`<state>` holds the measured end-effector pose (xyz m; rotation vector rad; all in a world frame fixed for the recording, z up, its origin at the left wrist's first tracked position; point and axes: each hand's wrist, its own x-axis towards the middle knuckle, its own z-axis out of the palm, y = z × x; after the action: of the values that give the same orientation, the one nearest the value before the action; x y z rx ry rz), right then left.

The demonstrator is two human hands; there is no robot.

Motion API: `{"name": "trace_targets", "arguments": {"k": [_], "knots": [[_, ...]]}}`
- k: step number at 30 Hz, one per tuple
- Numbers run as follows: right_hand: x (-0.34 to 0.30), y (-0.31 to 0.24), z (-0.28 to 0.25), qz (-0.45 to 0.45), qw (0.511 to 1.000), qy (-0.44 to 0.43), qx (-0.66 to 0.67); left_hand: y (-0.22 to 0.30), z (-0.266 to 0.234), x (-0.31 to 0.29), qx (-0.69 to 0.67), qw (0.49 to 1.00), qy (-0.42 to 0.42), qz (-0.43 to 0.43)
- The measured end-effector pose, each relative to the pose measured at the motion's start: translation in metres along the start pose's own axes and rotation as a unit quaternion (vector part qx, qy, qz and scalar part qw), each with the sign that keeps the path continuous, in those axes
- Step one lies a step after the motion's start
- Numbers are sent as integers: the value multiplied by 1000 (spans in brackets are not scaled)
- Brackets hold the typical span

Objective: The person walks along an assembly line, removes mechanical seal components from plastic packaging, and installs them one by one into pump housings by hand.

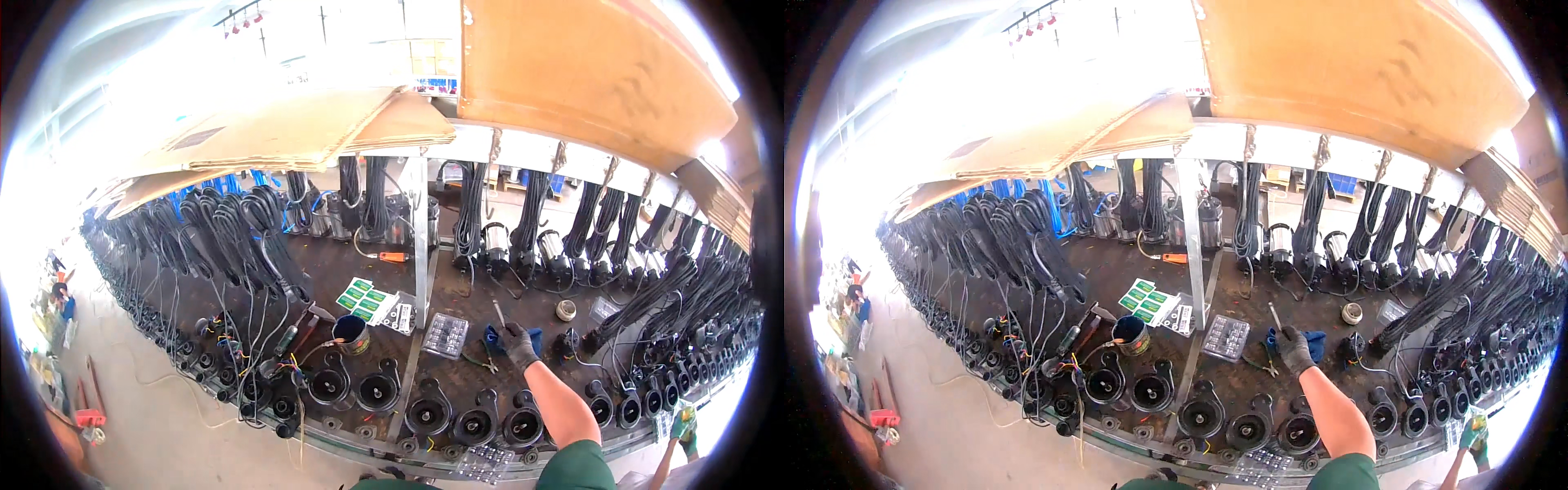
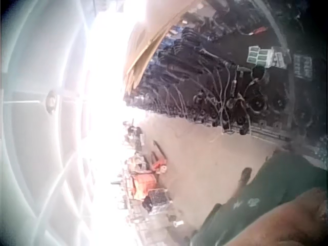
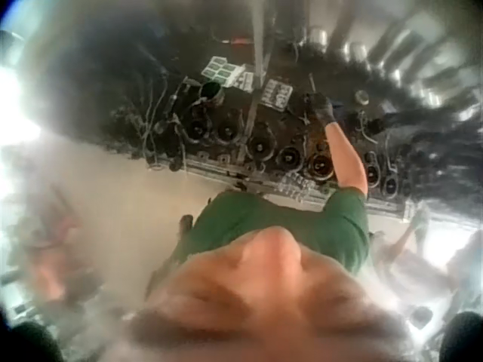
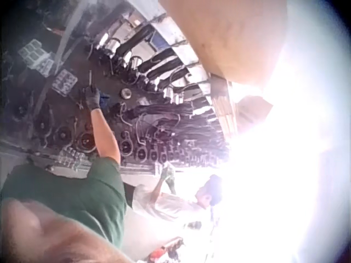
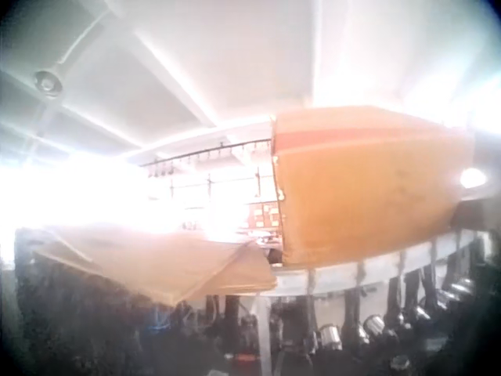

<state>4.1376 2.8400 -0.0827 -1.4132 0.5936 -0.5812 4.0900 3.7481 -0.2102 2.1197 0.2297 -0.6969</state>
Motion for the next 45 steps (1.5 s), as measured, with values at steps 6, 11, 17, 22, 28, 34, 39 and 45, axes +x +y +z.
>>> {"name": "trace_targets", "arguments": {"k": [6, 11, 17, 22, 28, 34, 39, 45], "knots": [[-102, -136, 27, -7, 993, -27, -112, 34, 1, 75, -129, 987, -97, -29], [-147, -218, 15, -287, 867, 70, -403, 150, 21, 142, -45, 983, -169, 47], [-218, -385, 19, -419, 724, 225, -499, 261, 56, 179, 1, 958, -248, 146], [-234, -459, 14, -436, 642, 277, -567, 318, 91, 180, 20, 930, -308, 201], [-214, -501, 32, -435, 556, 274, -653, 353, 127, 160, 29, 902, -359, 239], [-201, -483, 31, -484, 619, 265, -558, 347, 140, 159, 52, 903, -361, 225], [-225, -456, -37, -519, 577, 375, -507, 339, 148, 166, 80, 908, -355, 207], [-235, -399, -215, -403, 722, 529, -188, 321, 146, 172, 119, 923, -323, 174]]}}
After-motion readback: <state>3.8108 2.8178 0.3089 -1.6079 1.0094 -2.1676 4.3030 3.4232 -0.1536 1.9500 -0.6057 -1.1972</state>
